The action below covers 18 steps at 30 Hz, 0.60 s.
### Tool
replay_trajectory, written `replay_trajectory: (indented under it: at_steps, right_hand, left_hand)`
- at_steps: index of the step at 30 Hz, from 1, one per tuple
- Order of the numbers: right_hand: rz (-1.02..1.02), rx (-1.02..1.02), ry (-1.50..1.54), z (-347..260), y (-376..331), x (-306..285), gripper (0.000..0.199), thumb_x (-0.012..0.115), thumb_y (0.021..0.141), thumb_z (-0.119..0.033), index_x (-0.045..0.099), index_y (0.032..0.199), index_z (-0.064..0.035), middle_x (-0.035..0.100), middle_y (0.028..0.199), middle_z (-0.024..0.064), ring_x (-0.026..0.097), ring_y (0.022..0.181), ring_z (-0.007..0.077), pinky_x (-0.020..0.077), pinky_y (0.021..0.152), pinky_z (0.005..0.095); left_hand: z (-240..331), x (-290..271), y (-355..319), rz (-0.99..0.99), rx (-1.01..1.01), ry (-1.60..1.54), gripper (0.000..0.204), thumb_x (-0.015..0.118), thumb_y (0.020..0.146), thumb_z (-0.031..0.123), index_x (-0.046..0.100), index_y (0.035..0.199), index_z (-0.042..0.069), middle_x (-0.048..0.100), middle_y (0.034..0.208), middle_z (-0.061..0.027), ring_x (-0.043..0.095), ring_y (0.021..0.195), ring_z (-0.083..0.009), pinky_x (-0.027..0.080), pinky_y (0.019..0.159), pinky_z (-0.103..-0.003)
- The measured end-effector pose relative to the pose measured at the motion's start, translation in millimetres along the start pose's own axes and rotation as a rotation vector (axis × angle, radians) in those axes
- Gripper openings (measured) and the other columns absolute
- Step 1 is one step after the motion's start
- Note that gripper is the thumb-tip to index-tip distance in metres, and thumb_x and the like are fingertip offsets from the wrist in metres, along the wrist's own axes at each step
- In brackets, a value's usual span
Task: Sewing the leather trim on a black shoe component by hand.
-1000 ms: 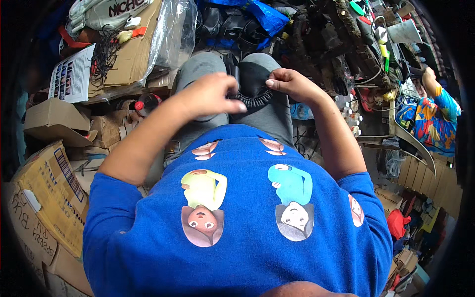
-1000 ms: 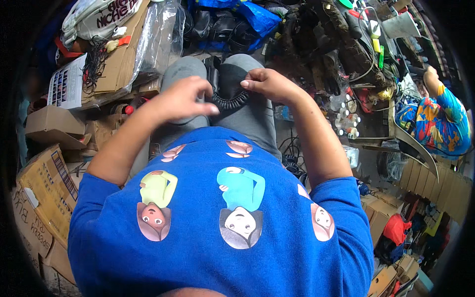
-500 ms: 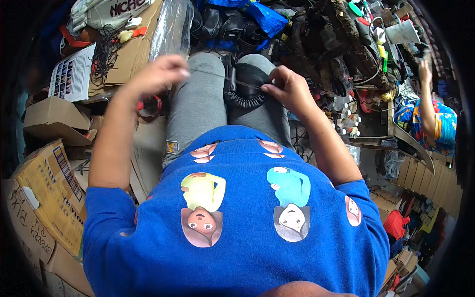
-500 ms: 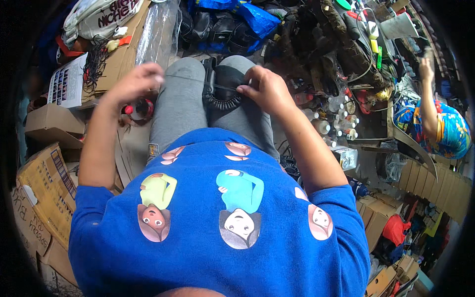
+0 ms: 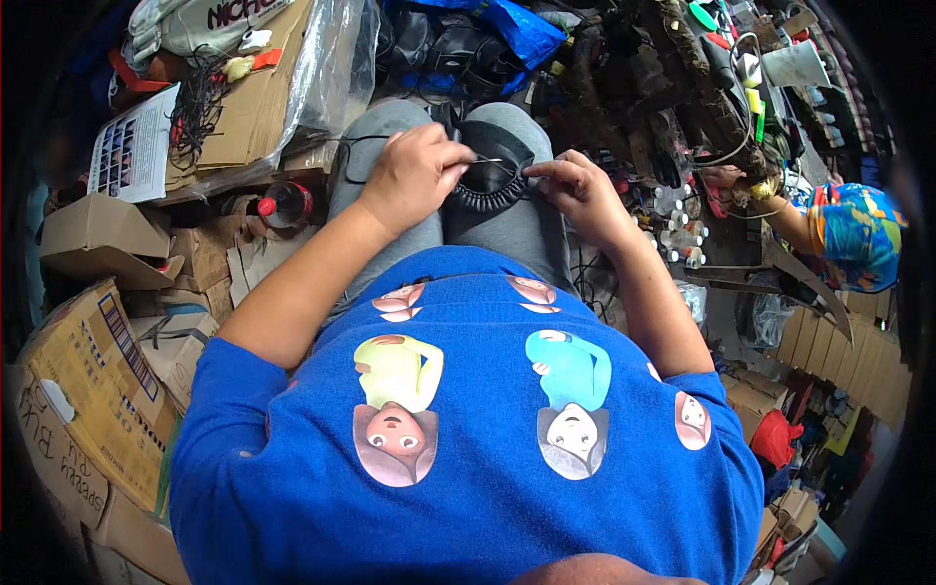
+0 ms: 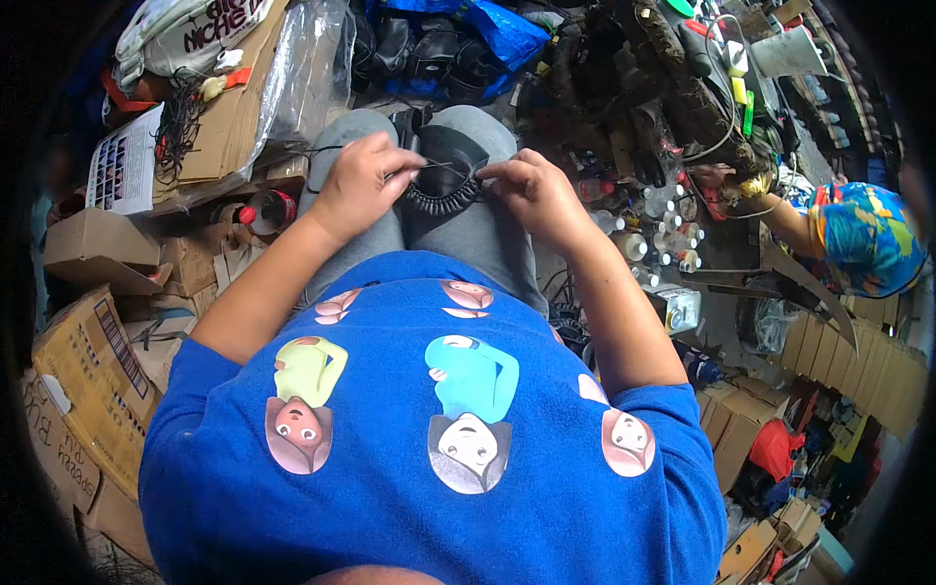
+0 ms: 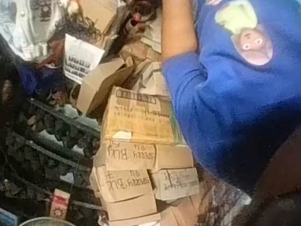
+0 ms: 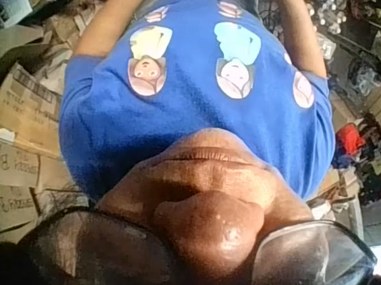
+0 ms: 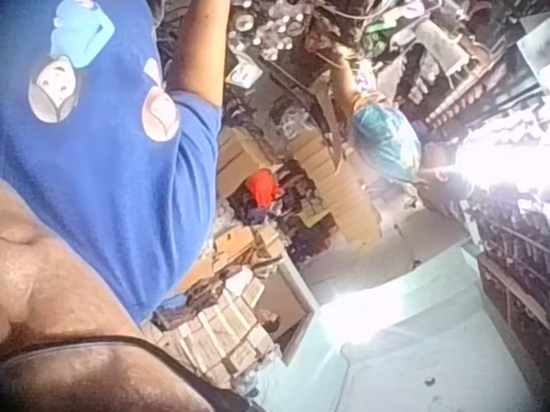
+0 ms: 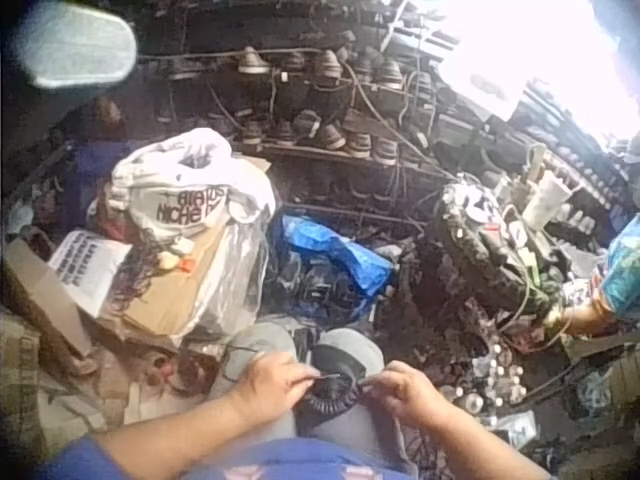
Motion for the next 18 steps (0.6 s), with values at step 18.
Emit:
replay_trajectory:
  at_steps: [18]
  right_hand:
    - [-0.198, 0.107, 0.291, 35.4, 20.5, 8.4, 0.019, 0.058, 0.087, -0.002, 0.069, 0.102, -0.0066, 0.057, 0.1, 0.0029, 0.054, 0.099, 0.0128, 0.0421, 0.088, 0.0259]
  left_hand:
    - [-14.0, 28.5, 18.1, -0.205, -0.084, -0.33, 0.021, 0.067, 0.077, 0.005, 0.074, 0.094, 0.016, 0.05, 0.076, -0.0043, 0.051, 0.074, -0.0184, 0.043, 0.068, -0.029]
Point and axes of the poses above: each hand's wrist, its own y-axis towards the middle knuckle, its own x-axis out of the palm, z = x × y, the point moved 7 cm from there along y, towards the middle knuckle
